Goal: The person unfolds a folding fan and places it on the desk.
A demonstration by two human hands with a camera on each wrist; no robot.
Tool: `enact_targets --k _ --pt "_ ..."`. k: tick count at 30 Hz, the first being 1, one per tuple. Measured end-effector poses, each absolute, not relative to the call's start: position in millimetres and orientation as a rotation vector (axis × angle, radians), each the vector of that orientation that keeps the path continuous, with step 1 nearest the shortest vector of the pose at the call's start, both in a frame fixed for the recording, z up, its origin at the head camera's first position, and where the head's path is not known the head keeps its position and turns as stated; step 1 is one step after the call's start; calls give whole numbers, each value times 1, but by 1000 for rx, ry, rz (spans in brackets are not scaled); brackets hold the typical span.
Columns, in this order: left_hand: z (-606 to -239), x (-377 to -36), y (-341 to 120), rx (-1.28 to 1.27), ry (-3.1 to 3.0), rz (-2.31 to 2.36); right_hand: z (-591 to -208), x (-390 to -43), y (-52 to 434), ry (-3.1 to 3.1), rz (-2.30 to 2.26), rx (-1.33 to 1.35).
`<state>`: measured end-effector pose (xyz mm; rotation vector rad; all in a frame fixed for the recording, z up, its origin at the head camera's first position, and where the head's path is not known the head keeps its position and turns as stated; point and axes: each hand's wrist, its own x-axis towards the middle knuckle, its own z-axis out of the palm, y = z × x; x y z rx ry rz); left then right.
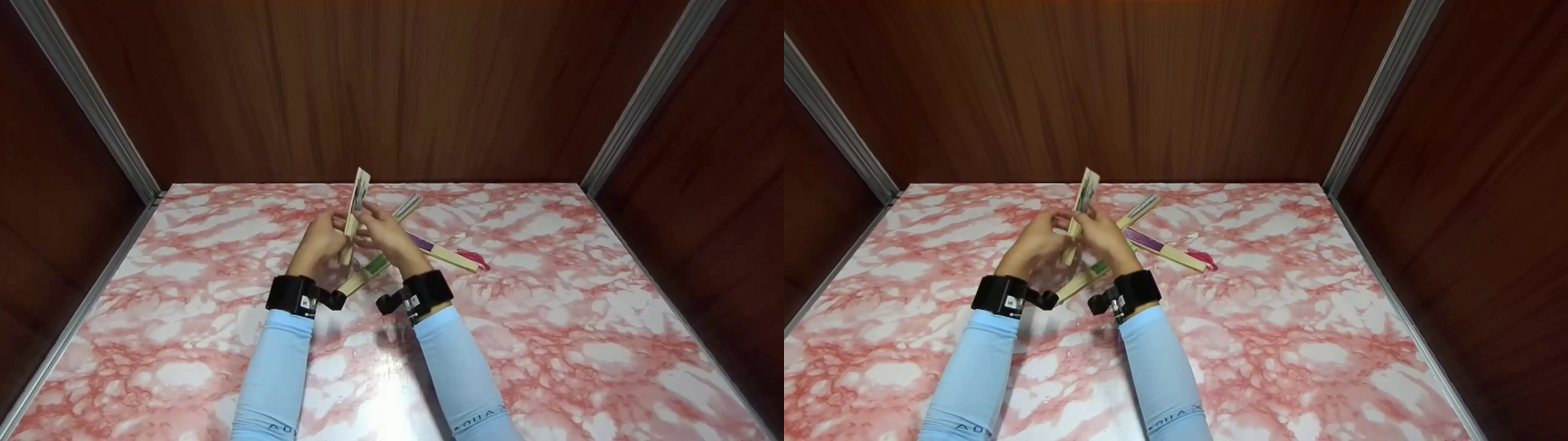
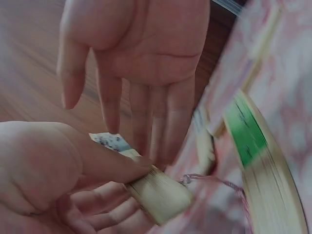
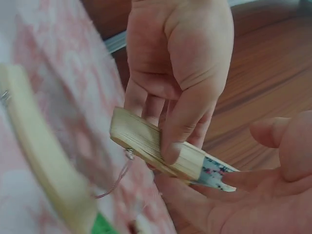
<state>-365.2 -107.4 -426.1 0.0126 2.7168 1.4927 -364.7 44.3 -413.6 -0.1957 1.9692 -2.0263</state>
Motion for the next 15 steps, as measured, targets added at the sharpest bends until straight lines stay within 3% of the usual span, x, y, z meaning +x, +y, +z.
enact_targets --k 9,15 --pt "-421 -367 -95 279 2662 1914 -402 -368 57 2147 -2128 -330" --pt "-420 -364 -88 422 2642 1907 -403 -372 73 2218 -2236 -326"
